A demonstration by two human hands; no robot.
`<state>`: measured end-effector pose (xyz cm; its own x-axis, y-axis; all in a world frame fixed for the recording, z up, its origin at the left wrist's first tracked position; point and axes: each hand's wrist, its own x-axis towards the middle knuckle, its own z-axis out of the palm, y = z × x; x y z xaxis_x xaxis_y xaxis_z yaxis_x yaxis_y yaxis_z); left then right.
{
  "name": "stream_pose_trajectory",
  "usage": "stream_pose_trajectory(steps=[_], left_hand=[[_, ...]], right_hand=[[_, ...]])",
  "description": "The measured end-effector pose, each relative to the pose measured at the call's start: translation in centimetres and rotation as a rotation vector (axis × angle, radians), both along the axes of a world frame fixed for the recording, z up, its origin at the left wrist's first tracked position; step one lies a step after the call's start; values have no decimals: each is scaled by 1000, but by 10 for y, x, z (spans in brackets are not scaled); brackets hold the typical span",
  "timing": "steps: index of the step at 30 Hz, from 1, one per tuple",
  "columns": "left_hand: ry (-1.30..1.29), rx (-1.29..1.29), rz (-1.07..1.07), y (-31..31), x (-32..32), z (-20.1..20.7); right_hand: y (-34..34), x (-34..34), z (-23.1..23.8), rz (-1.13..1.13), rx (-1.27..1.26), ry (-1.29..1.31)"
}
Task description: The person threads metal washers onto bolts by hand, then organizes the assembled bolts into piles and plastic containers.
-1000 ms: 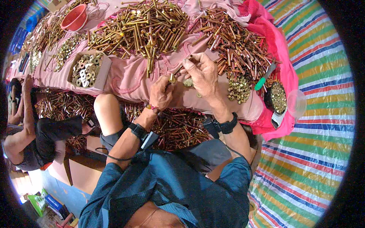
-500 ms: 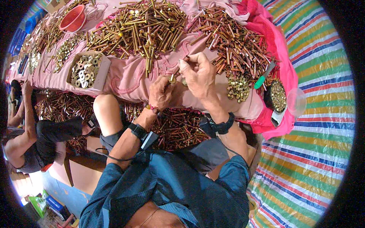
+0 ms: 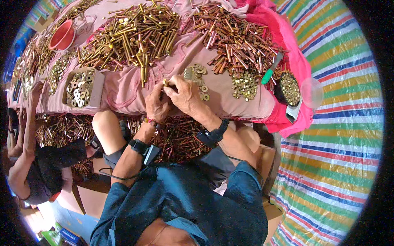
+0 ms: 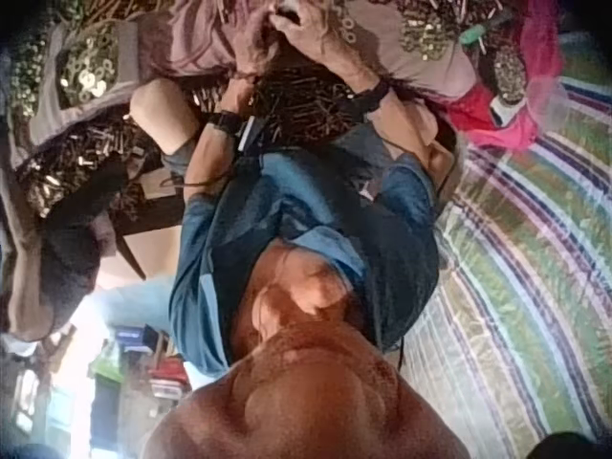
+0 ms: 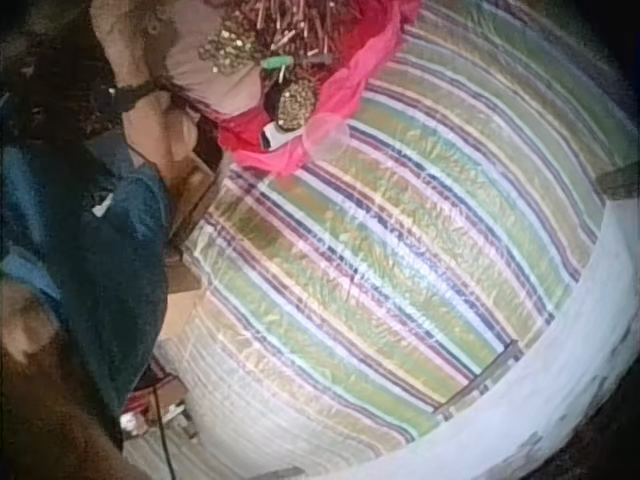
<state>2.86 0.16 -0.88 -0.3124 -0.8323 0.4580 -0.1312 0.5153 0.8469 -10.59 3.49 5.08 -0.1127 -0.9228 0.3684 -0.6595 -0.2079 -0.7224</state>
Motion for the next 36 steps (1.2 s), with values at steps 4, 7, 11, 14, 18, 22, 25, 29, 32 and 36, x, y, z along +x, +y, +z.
stream_pose_trajectory(steps=[4, 7, 11, 14, 18, 22, 25, 29, 32, 36], left_hand=[[-68, 34, -5, 0, 3, 4], [-89, 24, -10, -2, 1, 3], [-82, 8, -3, -1, -1, 3], [-75, 18, -15, -2, -2, 0], [-62, 61, -33, -2, -2, 2], [-65, -25, 2, -2, -2, -2], [-106, -19, -3, -2, -2, 1], [-63, -51, 53, 0, -2, 3], [-58, -16, 24, 1, -7, 3], [-68, -44, -33, -3, -3, -7]], right_hand=[[28, -18, 33, -126, 212, 2], [57, -88, 11, -347, 103, 254], [92, -146, 17, -404, 311, 598], [102, -160, 10, -330, 281, 630], [80, -178, -4, -300, 390, 655], [66, -186, -8, -182, 339, 697], [58, -165, 1, -183, 340, 288], [44, -116, 22, -116, 484, -479], [34, -86, 26, -25, 419, -590], [20, -60, 32, 31, 403, -617]])
